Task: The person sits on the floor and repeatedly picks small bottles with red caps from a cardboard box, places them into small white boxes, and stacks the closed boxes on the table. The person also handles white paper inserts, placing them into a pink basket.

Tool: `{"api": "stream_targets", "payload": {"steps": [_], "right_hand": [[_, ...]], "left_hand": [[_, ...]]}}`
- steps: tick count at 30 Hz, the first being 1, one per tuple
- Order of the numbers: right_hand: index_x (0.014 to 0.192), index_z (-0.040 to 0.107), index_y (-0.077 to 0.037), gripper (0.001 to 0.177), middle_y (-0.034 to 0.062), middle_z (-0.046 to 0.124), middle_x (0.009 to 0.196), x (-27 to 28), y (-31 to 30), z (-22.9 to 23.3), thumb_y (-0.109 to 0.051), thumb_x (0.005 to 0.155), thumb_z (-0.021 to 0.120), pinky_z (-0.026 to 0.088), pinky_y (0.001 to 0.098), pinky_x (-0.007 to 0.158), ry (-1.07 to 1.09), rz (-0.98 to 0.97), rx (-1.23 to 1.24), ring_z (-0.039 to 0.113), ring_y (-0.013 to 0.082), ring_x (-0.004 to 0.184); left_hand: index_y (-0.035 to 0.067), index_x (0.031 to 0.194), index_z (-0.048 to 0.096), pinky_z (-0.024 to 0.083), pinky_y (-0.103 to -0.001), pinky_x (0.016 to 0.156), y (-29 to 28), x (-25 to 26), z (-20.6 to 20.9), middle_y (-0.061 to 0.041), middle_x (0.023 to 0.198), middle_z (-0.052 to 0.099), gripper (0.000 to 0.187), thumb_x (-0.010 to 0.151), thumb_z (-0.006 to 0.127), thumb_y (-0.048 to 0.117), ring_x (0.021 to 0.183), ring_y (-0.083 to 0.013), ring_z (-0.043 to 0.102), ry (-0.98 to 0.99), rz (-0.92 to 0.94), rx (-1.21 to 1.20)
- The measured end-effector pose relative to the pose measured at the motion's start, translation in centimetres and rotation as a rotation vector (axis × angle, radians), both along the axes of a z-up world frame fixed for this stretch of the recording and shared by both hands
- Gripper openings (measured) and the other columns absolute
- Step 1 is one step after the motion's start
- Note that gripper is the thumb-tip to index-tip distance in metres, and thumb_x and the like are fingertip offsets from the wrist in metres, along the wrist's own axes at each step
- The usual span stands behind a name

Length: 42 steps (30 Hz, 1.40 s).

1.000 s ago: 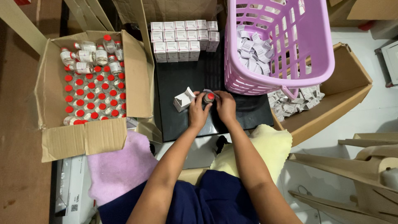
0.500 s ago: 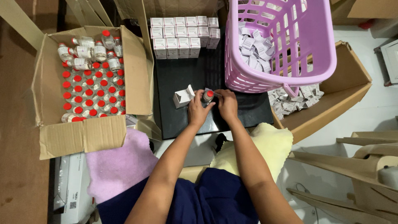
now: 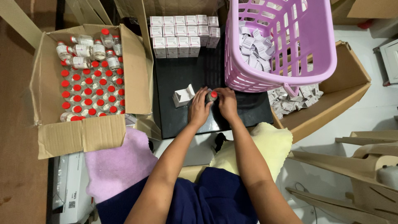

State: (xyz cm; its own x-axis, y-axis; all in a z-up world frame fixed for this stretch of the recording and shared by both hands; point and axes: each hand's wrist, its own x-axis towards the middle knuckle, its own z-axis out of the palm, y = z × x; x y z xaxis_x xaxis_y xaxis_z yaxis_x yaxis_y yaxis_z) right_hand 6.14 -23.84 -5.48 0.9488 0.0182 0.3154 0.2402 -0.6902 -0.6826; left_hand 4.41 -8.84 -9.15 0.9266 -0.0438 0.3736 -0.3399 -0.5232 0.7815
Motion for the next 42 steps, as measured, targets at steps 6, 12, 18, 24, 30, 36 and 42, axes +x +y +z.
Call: {"api": "stream_targets", "payload": {"steps": [6, 12, 18, 24, 30, 36, 42], "right_hand": [[0.120, 0.068, 0.000, 0.035, 0.0212, 0.069, 0.114, -0.7, 0.6, -1.5, 0.005, 0.085, 0.061, 0.052, 0.0450, 0.092, 0.007, -0.002, 0.012, 0.065, 0.0403, 0.106], [0.128, 0.063, 0.003, 0.051, 0.0215, 0.068, 0.120, -1.8, 1.5, -2.6, -0.003, 0.078, 0.069, 0.059, 0.0394, 0.088, 0.117, -0.085, 0.210, 0.072, 0.0324, 0.102], [0.136, 0.059, 0.006, 0.059, 0.0255, 0.064, 0.130, -2.3, 3.1, -3.1, -0.006, 0.081, 0.076, 0.060, 0.0384, 0.093, 0.017, -0.149, 0.198, 0.069, 0.0356, 0.114], [0.133, 0.060, 0.005, 0.064, 0.0245, 0.066, 0.127, -1.5, 3.7, -2.9, -0.013, 0.077, 0.086, 0.057, 0.0397, 0.092, -0.011, -0.234, 0.124, 0.066, 0.0376, 0.113], [0.124, 0.069, 0.001, 0.051, 0.0183, 0.071, 0.116, -0.9, 3.9, -4.1, -0.013, 0.077, 0.083, 0.052, 0.0450, 0.092, -0.061, -0.305, 0.020, 0.064, 0.0386, 0.108], [0.117, 0.070, 0.000, 0.046, 0.0181, 0.071, 0.111, 0.0, 3.6, -5.0, -0.017, 0.077, 0.086, 0.052, 0.0448, 0.089, -0.098, -0.290, 0.049, 0.065, 0.0383, 0.103], [0.120, 0.069, 0.000, 0.045, 0.0183, 0.071, 0.112, 0.0, 2.8, -1.7, -0.011, 0.079, 0.084, 0.057, 0.0383, 0.086, -0.092, -0.196, 0.157, 0.070, 0.0327, 0.100]], "left_hand": [[0.004, 0.140, 0.052, 0.048, -0.050, 0.095, -0.6, 0.4, -3.0, -0.021, 0.122, 0.066, 0.064, 0.087, 0.078, 0.028, 0.112, -0.0418, 0.062, 0.099, 0.104, -0.058], [0.005, 0.125, 0.063, 0.054, -0.047, 0.086, -0.9, 0.7, -4.4, -0.017, 0.110, 0.072, 0.051, 0.085, 0.081, 0.031, 0.099, -0.0369, 0.068, 0.121, 0.135, -0.071], [0.003, 0.122, 0.062, 0.057, -0.044, 0.077, -1.2, 0.3, -6.0, -0.016, 0.108, 0.074, 0.041, 0.089, 0.075, 0.022, 0.085, -0.0319, 0.072, 0.148, 0.131, -0.165], [-0.006, 0.128, 0.053, 0.052, -0.053, 0.082, -1.0, -1.3, -6.2, -0.030, 0.101, 0.067, 0.044, 0.088, 0.065, 0.006, 0.092, -0.0472, 0.065, 0.155, 0.025, -0.071], [-0.009, 0.135, 0.048, 0.051, -0.054, 0.080, 0.6, -5.6, -0.7, -0.032, 0.105, 0.064, 0.059, 0.082, 0.067, 0.006, 0.094, -0.0506, 0.062, 0.044, -0.153, -0.053], [0.007, 0.104, 0.068, 0.055, -0.044, 0.079, 4.2, -6.5, 6.5, -0.013, 0.093, 0.070, 0.021, 0.090, 0.078, 0.019, 0.089, -0.0340, 0.069, -0.056, -0.132, 0.143], [0.002, 0.122, 0.061, 0.051, -0.045, 0.096, 6.9, -0.9, 11.2, -0.020, 0.119, 0.065, 0.043, 0.084, 0.078, 0.013, 0.111, -0.0393, 0.063, -0.253, -0.097, 0.117]]}}
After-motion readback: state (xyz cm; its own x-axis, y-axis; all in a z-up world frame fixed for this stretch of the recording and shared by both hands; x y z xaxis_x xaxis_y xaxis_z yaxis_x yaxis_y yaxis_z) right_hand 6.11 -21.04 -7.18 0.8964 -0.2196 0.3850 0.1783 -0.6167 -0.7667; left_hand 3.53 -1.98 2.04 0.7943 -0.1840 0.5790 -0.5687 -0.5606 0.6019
